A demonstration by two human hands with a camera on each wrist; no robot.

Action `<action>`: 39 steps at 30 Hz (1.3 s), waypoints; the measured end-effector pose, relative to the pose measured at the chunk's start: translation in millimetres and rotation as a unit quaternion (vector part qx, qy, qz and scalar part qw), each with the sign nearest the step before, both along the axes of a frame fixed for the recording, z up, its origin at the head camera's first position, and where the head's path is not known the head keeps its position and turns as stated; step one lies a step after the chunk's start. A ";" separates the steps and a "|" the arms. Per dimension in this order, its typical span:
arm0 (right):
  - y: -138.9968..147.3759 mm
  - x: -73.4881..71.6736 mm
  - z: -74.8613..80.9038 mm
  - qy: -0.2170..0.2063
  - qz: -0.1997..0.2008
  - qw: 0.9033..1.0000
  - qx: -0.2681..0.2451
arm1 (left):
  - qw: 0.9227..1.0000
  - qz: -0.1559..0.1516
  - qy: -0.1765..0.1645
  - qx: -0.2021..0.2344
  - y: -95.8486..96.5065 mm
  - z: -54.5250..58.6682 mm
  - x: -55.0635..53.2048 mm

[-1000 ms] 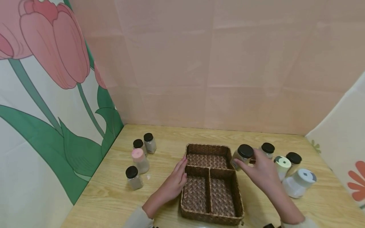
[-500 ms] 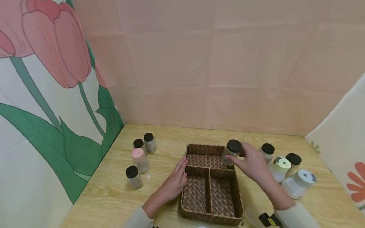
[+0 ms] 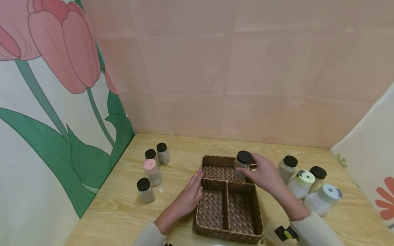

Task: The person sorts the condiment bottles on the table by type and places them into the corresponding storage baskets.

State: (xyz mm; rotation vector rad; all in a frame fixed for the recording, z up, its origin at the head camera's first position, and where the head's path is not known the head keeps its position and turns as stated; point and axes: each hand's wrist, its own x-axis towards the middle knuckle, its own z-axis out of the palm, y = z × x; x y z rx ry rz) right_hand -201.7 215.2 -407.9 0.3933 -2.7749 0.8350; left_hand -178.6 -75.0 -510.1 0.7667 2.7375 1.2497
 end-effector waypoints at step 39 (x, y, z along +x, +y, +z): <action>-53.3 8.9 9.6 0.011 0.083 0.996 -0.032 | 1.000 0.003 -0.004 0.010 1.3 -0.9 -1.0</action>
